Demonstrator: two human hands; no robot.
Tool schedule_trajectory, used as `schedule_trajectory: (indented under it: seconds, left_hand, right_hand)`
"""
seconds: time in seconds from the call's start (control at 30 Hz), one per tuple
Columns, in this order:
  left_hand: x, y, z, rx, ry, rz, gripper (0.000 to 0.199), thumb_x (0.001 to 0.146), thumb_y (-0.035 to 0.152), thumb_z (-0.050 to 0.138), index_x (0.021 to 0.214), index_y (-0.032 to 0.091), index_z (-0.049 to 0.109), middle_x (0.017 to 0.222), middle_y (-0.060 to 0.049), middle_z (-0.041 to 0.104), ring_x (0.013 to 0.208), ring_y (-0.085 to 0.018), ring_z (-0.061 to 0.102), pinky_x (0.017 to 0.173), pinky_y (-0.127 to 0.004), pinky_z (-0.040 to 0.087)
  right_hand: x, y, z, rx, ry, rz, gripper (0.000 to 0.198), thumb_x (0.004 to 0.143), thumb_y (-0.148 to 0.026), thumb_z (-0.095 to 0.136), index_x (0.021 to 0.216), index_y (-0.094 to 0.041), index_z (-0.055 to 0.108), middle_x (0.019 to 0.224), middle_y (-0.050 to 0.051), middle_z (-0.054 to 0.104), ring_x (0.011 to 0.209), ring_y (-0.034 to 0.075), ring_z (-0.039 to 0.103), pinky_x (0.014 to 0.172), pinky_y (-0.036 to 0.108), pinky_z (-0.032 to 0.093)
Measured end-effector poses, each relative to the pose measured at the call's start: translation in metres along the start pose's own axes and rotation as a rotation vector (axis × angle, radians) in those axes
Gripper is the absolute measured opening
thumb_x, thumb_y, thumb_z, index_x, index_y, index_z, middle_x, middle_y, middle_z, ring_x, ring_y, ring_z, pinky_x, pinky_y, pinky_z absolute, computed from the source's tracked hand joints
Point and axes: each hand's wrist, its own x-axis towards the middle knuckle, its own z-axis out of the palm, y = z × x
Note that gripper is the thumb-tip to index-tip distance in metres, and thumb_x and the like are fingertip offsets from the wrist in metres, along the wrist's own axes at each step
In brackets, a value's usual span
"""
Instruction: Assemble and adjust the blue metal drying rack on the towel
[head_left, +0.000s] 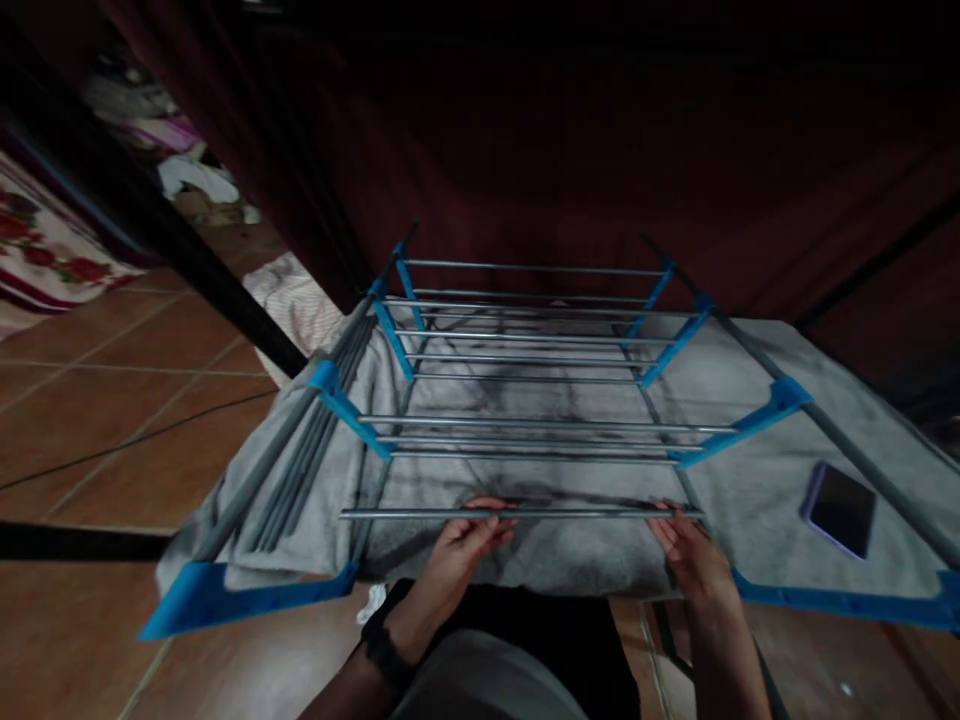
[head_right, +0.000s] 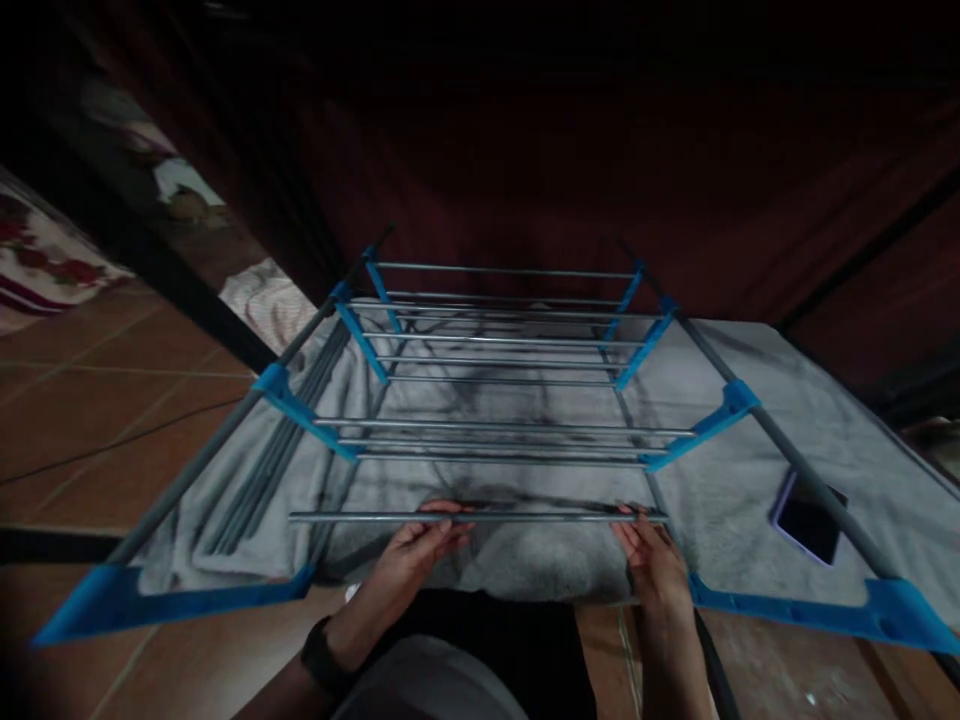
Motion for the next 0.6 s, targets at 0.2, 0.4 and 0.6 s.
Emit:
schedule_trajectory:
  seconds: [0.2, 0.4, 0.6]
  left_hand:
    - [0.0, 0.005, 0.017, 0.095, -0.067, 0.087, 0.037, 0.078, 0.045, 0.084, 0.103, 0.019, 0.074, 0.097, -0.007, 0.076, 0.097, -0.022, 0.07, 0.092, -0.038, 0.055]
    - [0.002, 0.013, 0.03, 0.218, -0.14, 0.225, 0.033, 0.084, 0.046, 0.078, 0.105, 0.02, 0.073, 0.103, -0.006, 0.072, 0.094, -0.019, 0.066, 0.091, -0.034, 0.052]
    - [0.002, 0.033, 0.048, 0.35, -0.2, 0.402, 0.033, 0.096, 0.048, 0.062, 0.111, 0.02, 0.072, 0.118, -0.011, 0.071, 0.117, -0.026, 0.063, 0.105, -0.042, 0.047]
  right_hand:
    - [0.006, 0.002, -0.009, -0.072, 0.041, -0.019, 0.022, 0.066, -0.026, 0.08, 0.087, -0.022, 0.072, 0.1, 0.007, 0.076, 0.095, 0.021, 0.075, 0.087, 0.034, 0.065]
    - [0.011, 0.0, -0.009, -0.104, 0.078, 0.028, 0.021, 0.067, -0.026, 0.076, 0.087, -0.023, 0.072, 0.097, 0.009, 0.075, 0.096, 0.024, 0.074, 0.092, 0.039, 0.064]
    - [0.005, 0.007, 0.008, -0.021, -0.012, 0.044, 0.014, 0.074, -0.023, 0.076, 0.087, -0.022, 0.07, 0.089, 0.004, 0.074, 0.083, 0.017, 0.075, 0.084, 0.028, 0.064]
